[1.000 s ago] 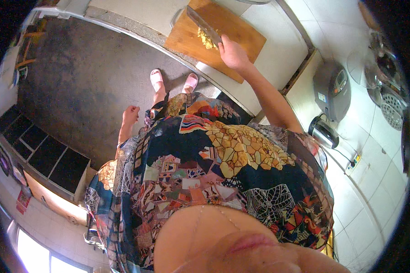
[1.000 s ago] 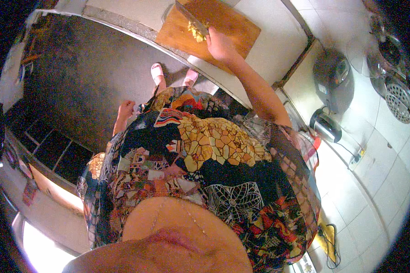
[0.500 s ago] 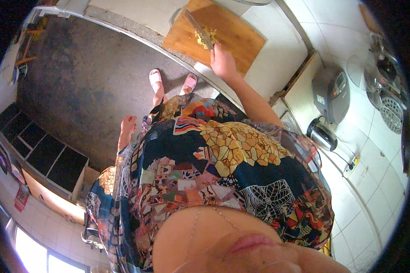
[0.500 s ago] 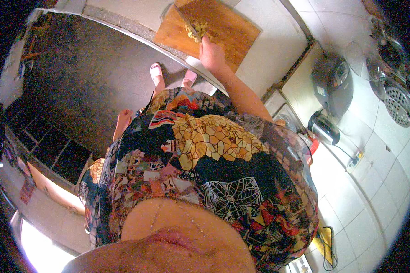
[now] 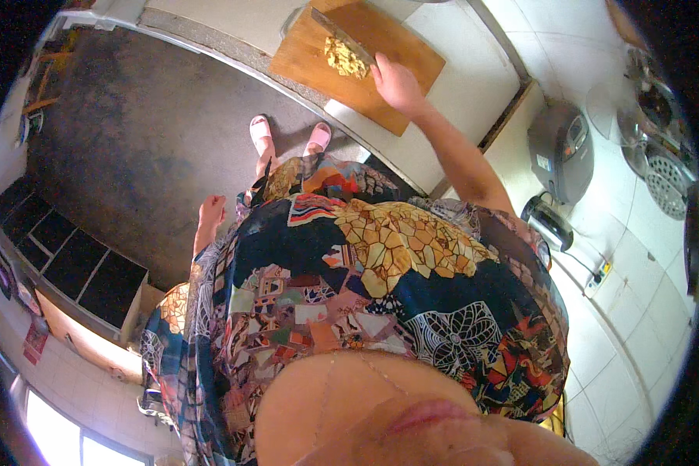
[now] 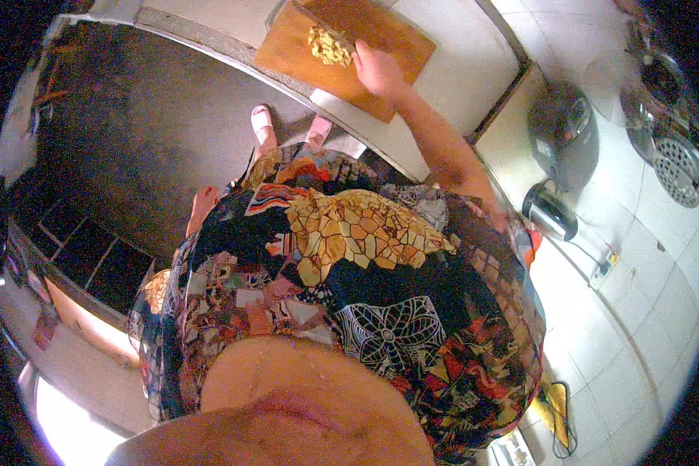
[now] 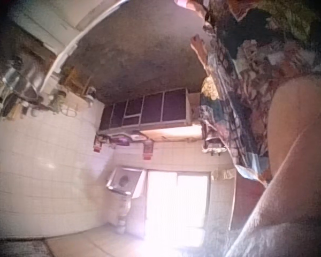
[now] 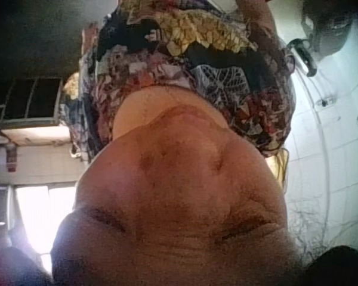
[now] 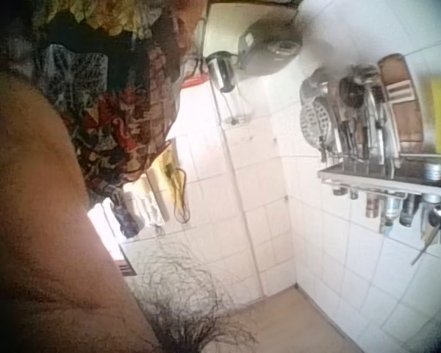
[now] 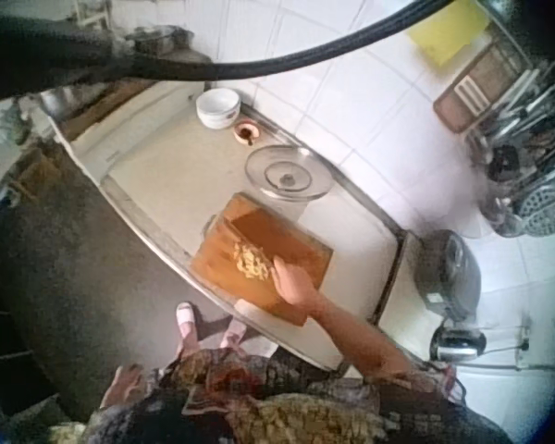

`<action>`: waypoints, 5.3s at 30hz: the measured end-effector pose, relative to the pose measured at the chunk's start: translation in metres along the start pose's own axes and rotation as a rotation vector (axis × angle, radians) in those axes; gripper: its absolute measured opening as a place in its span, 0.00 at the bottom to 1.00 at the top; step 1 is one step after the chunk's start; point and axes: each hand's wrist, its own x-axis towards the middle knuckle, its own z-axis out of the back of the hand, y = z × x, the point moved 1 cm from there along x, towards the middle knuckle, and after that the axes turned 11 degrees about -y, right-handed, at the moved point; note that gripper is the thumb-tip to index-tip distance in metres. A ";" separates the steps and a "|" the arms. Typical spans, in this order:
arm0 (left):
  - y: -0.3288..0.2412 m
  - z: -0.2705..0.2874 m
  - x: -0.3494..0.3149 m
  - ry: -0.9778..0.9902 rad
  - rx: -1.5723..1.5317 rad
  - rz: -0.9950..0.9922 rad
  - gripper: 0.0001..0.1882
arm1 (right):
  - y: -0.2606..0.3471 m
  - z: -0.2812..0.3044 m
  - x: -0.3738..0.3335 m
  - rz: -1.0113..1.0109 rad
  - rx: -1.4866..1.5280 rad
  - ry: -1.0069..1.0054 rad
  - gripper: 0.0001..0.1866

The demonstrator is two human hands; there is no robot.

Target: The person chops ginger on a wooden board with a knife, then puts the chopped ginger and meat from a bowl into a pan on a stove to cook.

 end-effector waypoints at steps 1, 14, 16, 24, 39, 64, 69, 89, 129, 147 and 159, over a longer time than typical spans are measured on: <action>0.008 0.001 0.000 -0.010 -0.001 0.001 0.13 | 0.004 0.006 0.012 0.057 0.037 -0.001 0.15; 0.028 -0.009 -0.003 -0.002 -0.115 0.081 0.12 | 0.022 0.013 0.004 -0.046 -0.001 0.049 0.14; 0.017 -0.008 -0.002 -0.008 -0.068 0.056 0.13 | 0.032 -0.002 -0.011 -0.110 0.006 0.049 0.14; 0.015 -0.012 -0.009 -0.006 -0.088 0.114 0.13 | 0.031 -0.002 -0.001 -0.112 0.057 0.033 0.16; 0.015 -0.014 -0.015 0.028 -0.008 0.104 0.12 | 0.007 0.000 0.003 -0.082 0.030 -0.062 0.16; 0.032 -0.027 -0.019 0.001 -0.069 0.041 0.13 | 0.029 -0.013 0.003 -0.086 0.036 -0.011 0.15; 0.056 -0.039 -0.020 -0.022 -0.229 0.152 0.13 | 0.039 -0.002 0.008 -0.070 0.102 -0.046 0.14; 0.086 -0.092 -0.067 -0.051 -0.277 0.333 0.13 | 0.032 -0.005 0.002 -0.088 0.057 0.034 0.17; 0.065 -0.049 -0.035 -0.071 -0.334 0.267 0.11 | 0.042 -0.012 0.017 -0.124 -0.034 0.013 0.13; 0.057 -0.042 -0.013 -0.022 -0.312 0.203 0.11 | 0.033 0.014 0.036 -0.039 0.001 0.057 0.16; 0.041 -0.038 -0.020 -0.064 -0.150 0.086 0.13 | 0.029 -0.033 0.009 -0.219 0.065 -0.019 0.16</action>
